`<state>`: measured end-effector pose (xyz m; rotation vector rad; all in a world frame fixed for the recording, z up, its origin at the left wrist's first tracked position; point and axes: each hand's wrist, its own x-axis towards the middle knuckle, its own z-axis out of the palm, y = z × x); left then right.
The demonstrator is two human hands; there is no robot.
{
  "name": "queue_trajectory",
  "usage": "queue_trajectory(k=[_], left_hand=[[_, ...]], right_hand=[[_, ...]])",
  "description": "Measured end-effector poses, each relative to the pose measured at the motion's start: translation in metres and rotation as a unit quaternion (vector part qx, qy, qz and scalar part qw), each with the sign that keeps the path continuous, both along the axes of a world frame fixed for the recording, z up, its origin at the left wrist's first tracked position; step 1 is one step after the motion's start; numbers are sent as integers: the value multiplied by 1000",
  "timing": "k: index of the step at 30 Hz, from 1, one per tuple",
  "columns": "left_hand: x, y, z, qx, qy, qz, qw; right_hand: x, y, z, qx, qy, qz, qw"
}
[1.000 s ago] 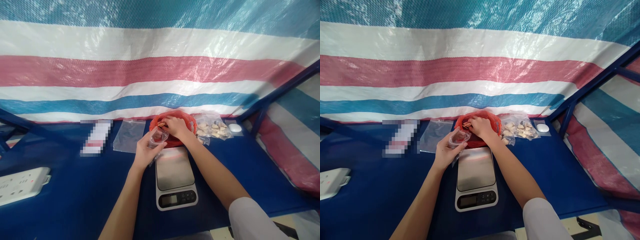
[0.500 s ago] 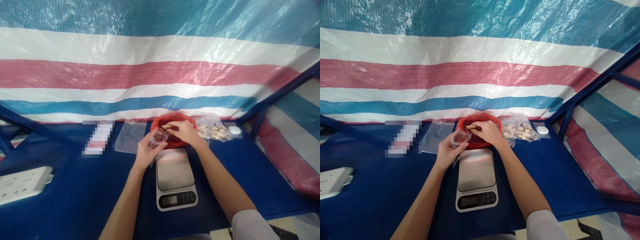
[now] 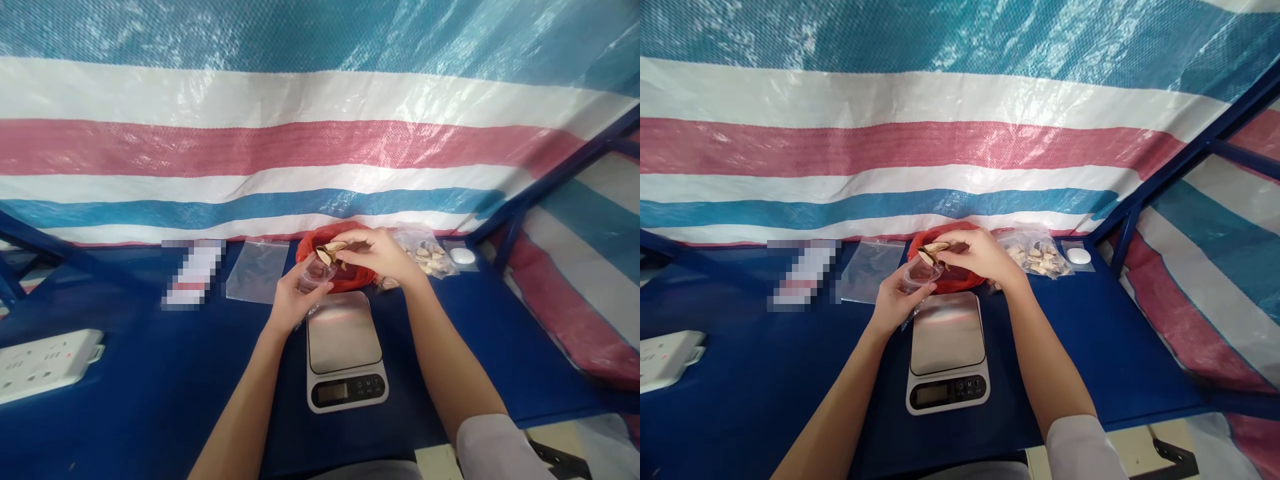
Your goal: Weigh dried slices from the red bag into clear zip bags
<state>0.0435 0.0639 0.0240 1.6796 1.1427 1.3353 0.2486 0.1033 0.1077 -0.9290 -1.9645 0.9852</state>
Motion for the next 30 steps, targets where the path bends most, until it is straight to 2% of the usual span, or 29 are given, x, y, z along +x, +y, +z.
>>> queue_trajectory(k=[7, 12, 18, 24, 30], left_hand=[[1, -1, 3, 18, 21, -18, 999], [1, -1, 1, 15, 6, -37, 999], [1, 0, -1, 30, 10, -56, 998], [-1, -1, -3, 40, 48, -68, 996], [-2, -2, -4, 29, 66, -86, 994]], right_hand=[[2, -2, 5, 19, -76, 45, 996], [-1, -7, 16, 49, -141, 44, 988], [1, -12, 25, 40, -202, 61, 977], [3, -14, 25, 33, -220, 75, 972], [-7, -17, 26, 43, -247, 101, 963]])
